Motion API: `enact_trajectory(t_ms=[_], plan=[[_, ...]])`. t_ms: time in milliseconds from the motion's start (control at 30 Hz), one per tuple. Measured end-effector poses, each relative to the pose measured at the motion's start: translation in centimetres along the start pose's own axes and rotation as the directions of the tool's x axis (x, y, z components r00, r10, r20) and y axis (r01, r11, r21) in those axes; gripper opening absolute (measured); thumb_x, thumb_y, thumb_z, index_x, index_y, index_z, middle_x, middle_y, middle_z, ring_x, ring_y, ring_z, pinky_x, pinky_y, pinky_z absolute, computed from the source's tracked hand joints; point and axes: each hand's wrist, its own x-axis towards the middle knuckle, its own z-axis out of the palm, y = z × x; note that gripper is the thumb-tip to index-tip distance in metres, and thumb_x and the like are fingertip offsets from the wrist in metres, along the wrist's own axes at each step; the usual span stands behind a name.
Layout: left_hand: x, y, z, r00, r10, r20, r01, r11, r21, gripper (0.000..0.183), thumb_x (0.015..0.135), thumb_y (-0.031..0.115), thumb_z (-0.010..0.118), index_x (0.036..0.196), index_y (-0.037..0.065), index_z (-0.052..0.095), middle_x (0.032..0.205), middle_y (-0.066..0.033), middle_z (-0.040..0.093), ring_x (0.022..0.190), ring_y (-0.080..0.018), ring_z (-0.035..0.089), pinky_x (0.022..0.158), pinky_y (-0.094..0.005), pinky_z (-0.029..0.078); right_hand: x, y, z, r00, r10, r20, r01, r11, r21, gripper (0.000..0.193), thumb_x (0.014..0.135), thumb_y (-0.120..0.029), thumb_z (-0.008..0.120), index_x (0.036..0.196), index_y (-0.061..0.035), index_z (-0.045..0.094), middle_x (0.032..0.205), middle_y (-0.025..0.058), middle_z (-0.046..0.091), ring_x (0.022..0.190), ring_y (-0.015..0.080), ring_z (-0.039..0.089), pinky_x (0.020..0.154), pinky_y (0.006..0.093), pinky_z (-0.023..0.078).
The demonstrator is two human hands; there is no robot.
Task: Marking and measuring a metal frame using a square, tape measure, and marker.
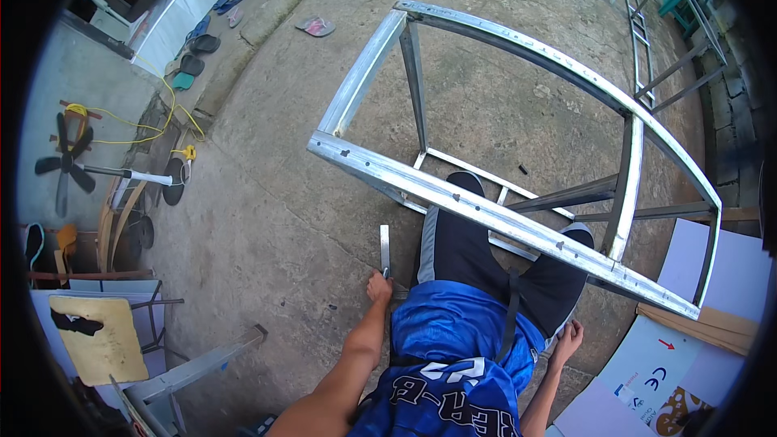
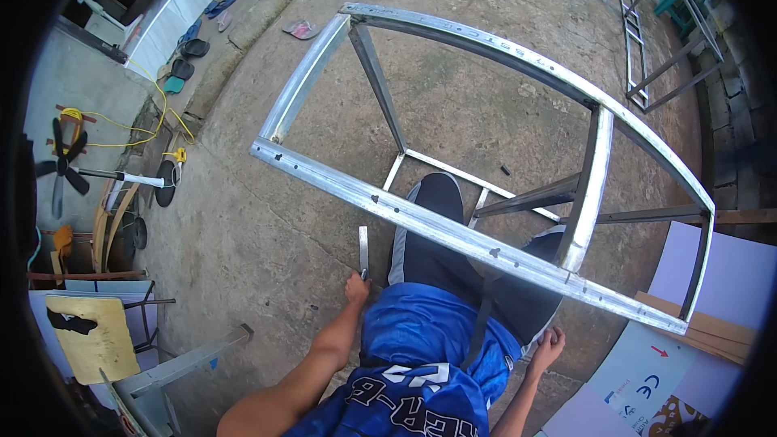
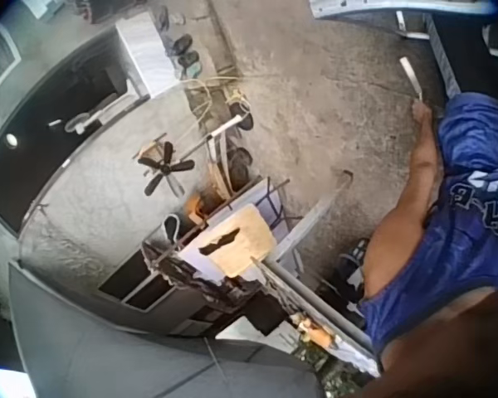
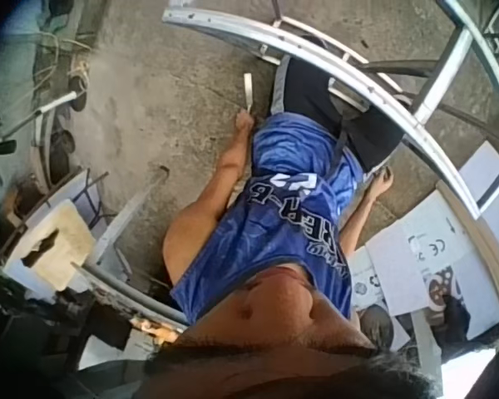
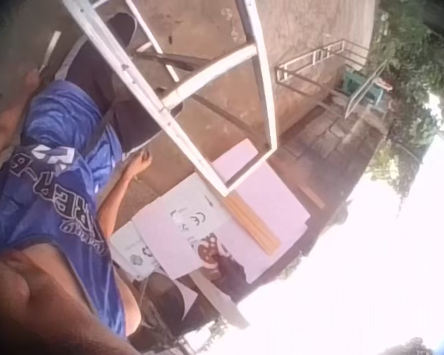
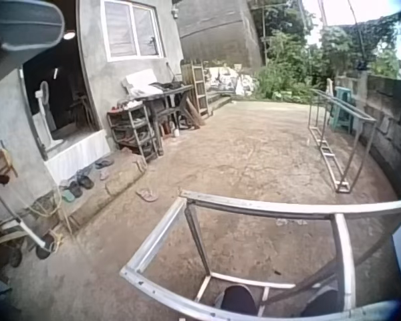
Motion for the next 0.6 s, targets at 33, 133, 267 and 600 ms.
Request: enact_trajectory(t_ms=[33, 133, 267, 600], plan=[[-0.8, -0.1, -0.3, 1.000, 0.010, 0.014, -0.010, 1.000, 0.012, 0.059, 0.077, 0.030, 0.070, 0.121, 0.007, 0.038, 0.107, -0.0213, 0.062, 0.103, -0.0389, 0.058, 0.088, -0.0485, 0.046, -0.7, -1.1, 0.5, 0.987, -0.153, -0.051, 0.155, 0.987, 0.031, 0.025, 0.086, -0.006, 0.054, 0.111, -0.0030, 0.053, 0.115, 0.0088, 0.051, 0.099, 0.0188, 0.053, 0.074, 0.0282, 0.049], [-2.3, 0.6, -3.7, 0.995, 0.095, -0.039, -0.095, 0.995, -0.012, 0.046, 0.082, 0.023, 0.064, 0.116, 0.004, 0.040, 0.100, -0.0237, 0.062, 0.098, -0.0410, 0.059, 0.083, -0.0505, 0.046, -3.2, -6.6, 3.2, 0.873, -0.480, -0.092, 0.481, 0.877, -0.014, 0.020, 0.087, -0.002, 0.052, 0.106, -0.0018, 0.055, 0.105, 0.0077, 0.055, 0.094, 0.0155, 0.053, 0.075, 0.0259, 0.046], [-5.5, -2.9, -7.9, 0.960, 0.220, -0.176, -0.222, 0.975, 0.006, 0.036, 0.084, 0.017, 0.059, 0.111, 0.000, 0.042, 0.089, -0.0277, 0.063, 0.087, -0.0449, 0.060, 0.076, -0.0534, 0.046, -8.7, -11.7, 5.6, 0.814, -0.565, 0.135, 0.577, 0.813, -0.077, 0.011, 0.084, 0.003, 0.052, 0.093, 0.0005, 0.058, 0.090, 0.0064, 0.058, 0.083, 0.0128, 0.056, 0.069, 0.0245, 0.045], [-9.4, -3.9, -30.6, 0.863, 0.227, -0.450, -0.396, 0.858, -0.327, 0.027, 0.085, 0.016, 0.061, 0.101, -0.004, 0.053, 0.081, -0.0189, 0.062, 0.070, -0.0352, 0.061, 0.062, -0.0407, 0.046, -17.2, -24.0, 12.3, 0.058, -0.709, 0.703, 0.930, 0.294, 0.220, 0.016, 0.072, -0.001, 0.066, 0.087, -0.0042, 0.063, 0.086, 0.0094, 0.063, 0.076, 0.0264, 0.062, 0.066, 0.0353, 0.051]])
